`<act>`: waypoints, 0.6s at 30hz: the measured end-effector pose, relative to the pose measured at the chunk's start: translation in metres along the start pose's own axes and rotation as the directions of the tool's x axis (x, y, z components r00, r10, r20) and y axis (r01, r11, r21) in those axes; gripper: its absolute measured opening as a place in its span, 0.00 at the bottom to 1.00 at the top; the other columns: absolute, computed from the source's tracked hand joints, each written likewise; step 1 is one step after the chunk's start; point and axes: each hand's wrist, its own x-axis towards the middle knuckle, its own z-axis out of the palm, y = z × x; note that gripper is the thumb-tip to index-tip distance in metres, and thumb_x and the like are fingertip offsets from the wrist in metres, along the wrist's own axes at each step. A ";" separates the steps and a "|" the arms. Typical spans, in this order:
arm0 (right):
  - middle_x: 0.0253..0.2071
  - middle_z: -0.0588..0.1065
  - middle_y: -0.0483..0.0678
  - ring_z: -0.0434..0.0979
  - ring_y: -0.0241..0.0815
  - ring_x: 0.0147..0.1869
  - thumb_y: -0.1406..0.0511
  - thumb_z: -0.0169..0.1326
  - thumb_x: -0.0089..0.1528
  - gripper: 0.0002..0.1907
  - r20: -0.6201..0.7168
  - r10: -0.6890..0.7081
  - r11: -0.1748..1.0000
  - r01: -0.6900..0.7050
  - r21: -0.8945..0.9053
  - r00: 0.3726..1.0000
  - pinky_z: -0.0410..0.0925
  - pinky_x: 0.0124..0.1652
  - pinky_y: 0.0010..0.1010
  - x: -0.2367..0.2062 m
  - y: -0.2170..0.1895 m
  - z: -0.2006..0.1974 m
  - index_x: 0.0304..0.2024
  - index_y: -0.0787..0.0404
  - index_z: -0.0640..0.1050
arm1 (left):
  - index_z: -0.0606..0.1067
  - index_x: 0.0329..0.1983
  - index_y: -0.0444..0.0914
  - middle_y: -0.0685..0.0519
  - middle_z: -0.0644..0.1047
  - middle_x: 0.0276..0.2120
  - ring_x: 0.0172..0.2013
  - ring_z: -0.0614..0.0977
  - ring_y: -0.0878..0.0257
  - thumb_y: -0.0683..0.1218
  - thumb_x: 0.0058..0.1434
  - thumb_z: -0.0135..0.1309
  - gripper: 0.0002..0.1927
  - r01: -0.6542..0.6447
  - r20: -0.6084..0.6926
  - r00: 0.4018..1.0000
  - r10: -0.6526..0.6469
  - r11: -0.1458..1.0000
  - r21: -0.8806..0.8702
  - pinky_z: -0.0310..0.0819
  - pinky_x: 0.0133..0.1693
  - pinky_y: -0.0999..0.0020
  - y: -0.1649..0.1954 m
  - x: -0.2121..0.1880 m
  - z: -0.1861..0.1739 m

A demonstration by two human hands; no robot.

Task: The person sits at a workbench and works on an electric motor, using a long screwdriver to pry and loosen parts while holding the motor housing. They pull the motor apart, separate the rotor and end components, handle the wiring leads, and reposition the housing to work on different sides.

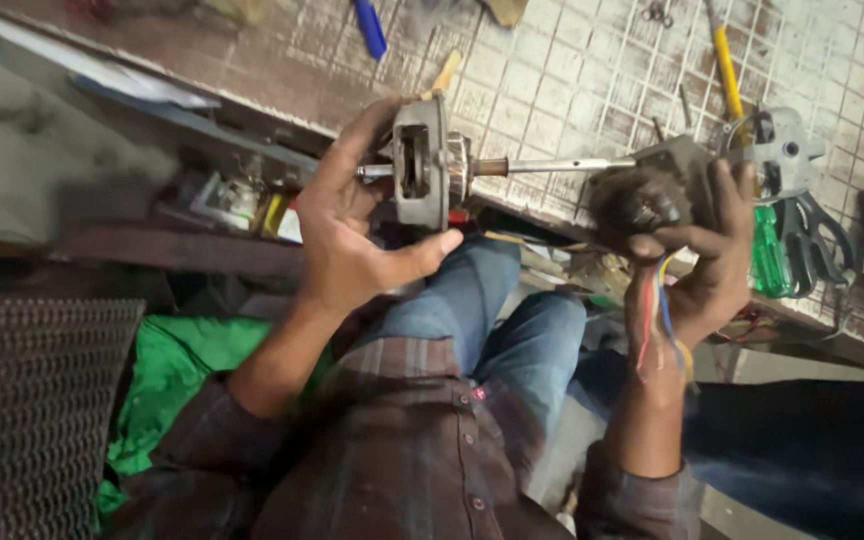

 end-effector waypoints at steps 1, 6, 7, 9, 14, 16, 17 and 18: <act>0.69 0.72 0.62 0.62 0.61 0.81 0.67 0.70 0.67 0.15 0.008 0.029 0.999 -0.029 0.028 1.000 0.59 0.77 0.48 -0.001 0.003 -0.002 0.44 0.63 0.74 | 0.58 0.75 0.31 0.45 0.65 0.69 0.66 0.74 0.60 0.37 0.55 0.73 0.48 -0.004 0.005 1.000 0.004 1.000 0.023 0.80 0.63 0.64 0.002 -0.004 0.001; 0.69 0.74 0.63 0.64 0.64 0.79 0.66 0.71 0.66 0.14 0.104 -0.047 0.994 0.056 -0.091 0.993 0.60 0.74 0.47 0.000 0.004 -0.009 0.44 0.63 0.77 | 0.61 0.76 0.36 0.46 0.64 0.69 0.69 0.71 0.57 0.40 0.52 0.76 0.50 -0.126 0.059 0.991 0.116 0.972 0.198 0.77 0.66 0.62 0.004 -0.016 0.002; 0.69 0.74 0.62 0.64 0.65 0.79 0.66 0.72 0.65 0.14 0.109 -0.065 0.991 0.078 -0.113 0.992 0.61 0.74 0.47 0.001 0.001 -0.008 0.43 0.63 0.77 | 0.61 0.75 0.37 0.46 0.65 0.69 0.68 0.71 0.56 0.41 0.51 0.76 0.51 -0.162 0.071 0.986 0.149 0.958 0.235 0.76 0.67 0.61 0.003 -0.016 0.002; 0.67 0.74 0.62 0.65 0.67 0.80 0.65 0.73 0.63 0.15 0.117 -0.106 0.981 0.124 -0.152 0.987 0.62 0.72 0.47 0.003 -0.006 -0.006 0.42 0.62 0.78 | 0.62 0.74 0.39 0.46 0.67 0.69 0.68 0.72 0.55 0.43 0.49 0.77 0.51 -0.225 0.094 0.974 0.205 0.919 0.324 0.73 0.69 0.58 0.001 -0.016 0.006; 0.70 0.72 0.60 0.63 0.63 0.80 0.67 0.71 0.65 0.15 0.181 -0.063 0.983 0.092 -0.156 0.981 0.59 0.75 0.46 0.013 -0.023 -0.009 0.49 0.60 0.79 | 0.64 0.73 0.41 0.45 0.67 0.69 0.68 0.72 0.52 0.46 0.51 0.78 0.49 -0.239 0.148 0.969 0.197 0.900 0.364 0.71 0.69 0.58 0.001 -0.014 0.024; 0.70 0.71 0.60 0.61 0.63 0.80 0.66 0.69 0.63 0.18 0.209 -0.014 0.989 0.044 -0.138 0.978 0.57 0.76 0.48 0.016 -0.027 -0.013 0.53 0.60 0.78 | 0.65 0.72 0.41 0.46 0.68 0.68 0.69 0.71 0.51 0.46 0.51 0.78 0.48 -0.247 0.160 0.967 0.200 0.896 0.369 0.70 0.70 0.58 0.001 -0.010 0.033; 0.69 0.70 0.61 0.59 0.64 0.79 0.66 0.68 0.60 0.22 0.225 0.017 0.993 0.009 -0.114 0.974 0.55 0.75 0.51 0.018 -0.029 -0.016 0.55 0.60 0.77 | 0.66 0.72 0.41 0.46 0.68 0.67 0.69 0.72 0.52 0.46 0.51 0.78 0.47 -0.251 0.167 0.965 0.202 0.895 0.369 0.70 0.70 0.59 0.000 -0.007 0.037; 0.67 0.70 0.62 0.58 0.66 0.79 0.66 0.67 0.57 0.25 0.244 0.049 0.996 -0.029 -0.088 0.968 0.54 0.74 0.54 0.019 -0.031 -0.019 0.56 0.60 0.76 | 0.66 0.72 0.41 0.46 0.68 0.67 0.68 0.72 0.52 0.46 0.51 0.78 0.47 -0.253 0.175 0.964 0.201 0.894 0.369 0.70 0.70 0.60 -0.002 -0.003 0.041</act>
